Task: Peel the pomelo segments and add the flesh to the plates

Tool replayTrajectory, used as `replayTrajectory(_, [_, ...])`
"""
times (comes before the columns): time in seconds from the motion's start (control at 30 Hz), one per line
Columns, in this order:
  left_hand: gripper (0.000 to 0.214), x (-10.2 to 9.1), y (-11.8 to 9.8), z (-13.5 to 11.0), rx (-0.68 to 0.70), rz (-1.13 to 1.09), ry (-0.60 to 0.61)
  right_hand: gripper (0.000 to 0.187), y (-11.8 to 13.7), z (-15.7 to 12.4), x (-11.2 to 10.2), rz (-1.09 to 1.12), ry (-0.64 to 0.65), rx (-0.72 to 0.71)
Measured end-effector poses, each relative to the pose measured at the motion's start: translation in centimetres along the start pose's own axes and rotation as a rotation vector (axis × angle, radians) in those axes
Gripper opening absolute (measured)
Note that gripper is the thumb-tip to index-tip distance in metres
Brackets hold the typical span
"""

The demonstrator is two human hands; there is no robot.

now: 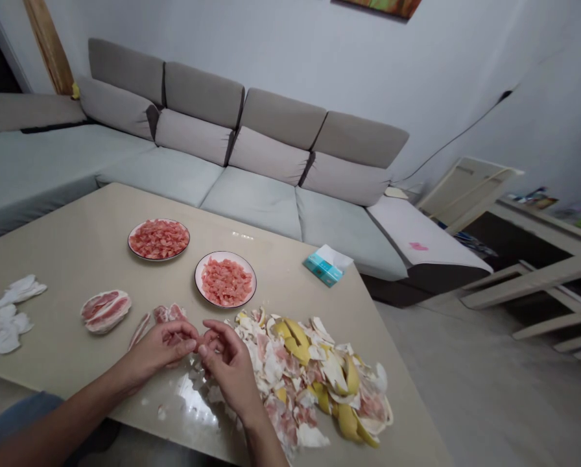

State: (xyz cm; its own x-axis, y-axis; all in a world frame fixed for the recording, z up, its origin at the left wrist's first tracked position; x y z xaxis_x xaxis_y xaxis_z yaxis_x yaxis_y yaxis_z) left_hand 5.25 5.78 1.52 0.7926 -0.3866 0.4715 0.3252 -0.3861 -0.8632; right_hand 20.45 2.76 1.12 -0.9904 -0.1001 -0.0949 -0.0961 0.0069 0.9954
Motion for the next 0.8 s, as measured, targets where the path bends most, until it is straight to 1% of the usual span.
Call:
replayTrajectory(0.1, [0.021, 0.0, -0.6, 0.0, 0.122, 0.134, -0.044, 0.021, 0.2, 0.0, 0.0, -0.053, -0.061, 0.016])
replayTrajectory(0.2, [0.020, 0.0, -0.4, -0.1, 0.127, 0.162, -0.085, 0.019, 0.7, -0.1, 0.1, -0.140, -0.104, -0.004])
replayTrajectory(0.4, [0.015, 0.0, -0.2, 0.0, 0.133, 0.148, -0.091, 0.020, 0.9, -0.2, 0.7, -0.092, -0.136, -0.007])
replayTrajectory(0.5, [0.018, 0.0, 0.0, 0.1, 0.102, 0.076, -0.096, 0.020, 0.6, 0.0, 0.9, -0.072, -0.155, -0.019])
replayTrajectory(0.67, [0.032, 0.2, 0.5, 0.1, -0.003, -0.048, -0.129, 0.021, 0.4, 0.1, 1.0, -0.037, -0.165, -0.041])
replayTrajectory(0.8, [0.039, 0.3, 0.6, 0.1, -0.023, -0.067, -0.118, 0.021, 0.5, 0.2, 0.8, -0.031, -0.144, -0.036])
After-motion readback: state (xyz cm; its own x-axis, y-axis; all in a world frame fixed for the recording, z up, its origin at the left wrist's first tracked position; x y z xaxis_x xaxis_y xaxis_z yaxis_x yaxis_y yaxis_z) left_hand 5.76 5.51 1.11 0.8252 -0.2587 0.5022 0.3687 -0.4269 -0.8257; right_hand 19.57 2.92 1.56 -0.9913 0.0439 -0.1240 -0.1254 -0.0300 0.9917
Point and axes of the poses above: each hand's wrist, its own z-axis towards the middle knuckle, its own x-axis out of the palm, y = z × x, the point moved 3 cm from there along z, towards the middle knuckle, and after that the axes turned 14 degrees about -z, right-handed, at the moved point
